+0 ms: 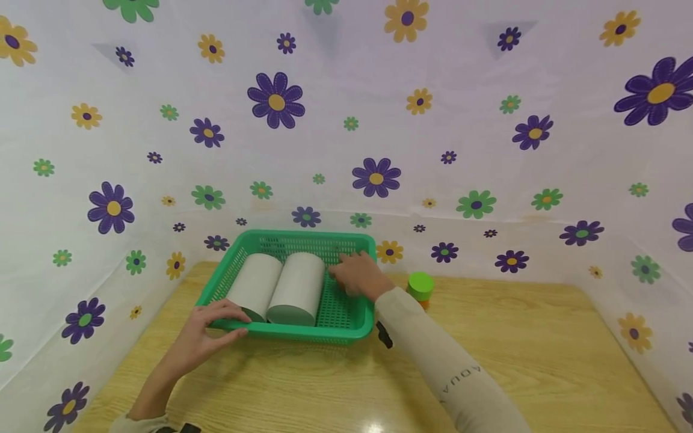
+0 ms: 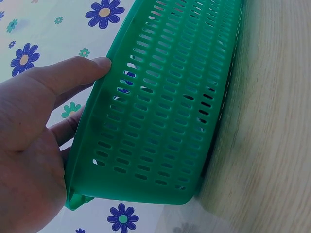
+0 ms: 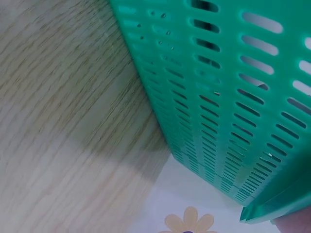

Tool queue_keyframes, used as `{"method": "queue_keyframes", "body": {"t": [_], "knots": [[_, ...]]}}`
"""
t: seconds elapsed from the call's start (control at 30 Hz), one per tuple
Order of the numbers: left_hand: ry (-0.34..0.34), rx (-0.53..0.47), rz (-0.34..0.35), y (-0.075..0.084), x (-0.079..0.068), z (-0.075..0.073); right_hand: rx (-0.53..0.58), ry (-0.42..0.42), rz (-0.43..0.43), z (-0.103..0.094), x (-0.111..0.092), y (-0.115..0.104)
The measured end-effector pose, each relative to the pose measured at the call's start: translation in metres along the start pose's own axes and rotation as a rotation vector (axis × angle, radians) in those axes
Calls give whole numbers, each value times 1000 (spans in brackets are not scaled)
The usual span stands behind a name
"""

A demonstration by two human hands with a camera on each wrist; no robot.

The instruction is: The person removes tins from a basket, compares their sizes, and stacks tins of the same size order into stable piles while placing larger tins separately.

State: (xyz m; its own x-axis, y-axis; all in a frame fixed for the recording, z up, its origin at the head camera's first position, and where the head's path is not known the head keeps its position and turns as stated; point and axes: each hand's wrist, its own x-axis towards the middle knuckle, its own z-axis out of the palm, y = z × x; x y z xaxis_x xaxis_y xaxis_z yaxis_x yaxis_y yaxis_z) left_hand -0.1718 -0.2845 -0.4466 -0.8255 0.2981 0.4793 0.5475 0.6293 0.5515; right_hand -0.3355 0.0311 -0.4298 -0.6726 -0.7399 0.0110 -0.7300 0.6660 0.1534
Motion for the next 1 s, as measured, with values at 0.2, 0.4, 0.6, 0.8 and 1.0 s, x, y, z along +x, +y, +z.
{"method": "queue_keyframes", "body": {"t": [0.2,0.4,0.6,0.8,1.0], "knots": [[-2,-4,-3,2,1,-1,56,46,2,-1,-1,2],[-3,-1,-1,2,-1,0,150,88,-15,-2,-5,2],[7,-27,33,1,0,1,235,182,-60,-5,-12,3],[16,-12,28,0,-1,1,305,209,-34,-11,-19,3],[15,-11,25,0,0,2,299,264,-23,-20,-28,4]]}}
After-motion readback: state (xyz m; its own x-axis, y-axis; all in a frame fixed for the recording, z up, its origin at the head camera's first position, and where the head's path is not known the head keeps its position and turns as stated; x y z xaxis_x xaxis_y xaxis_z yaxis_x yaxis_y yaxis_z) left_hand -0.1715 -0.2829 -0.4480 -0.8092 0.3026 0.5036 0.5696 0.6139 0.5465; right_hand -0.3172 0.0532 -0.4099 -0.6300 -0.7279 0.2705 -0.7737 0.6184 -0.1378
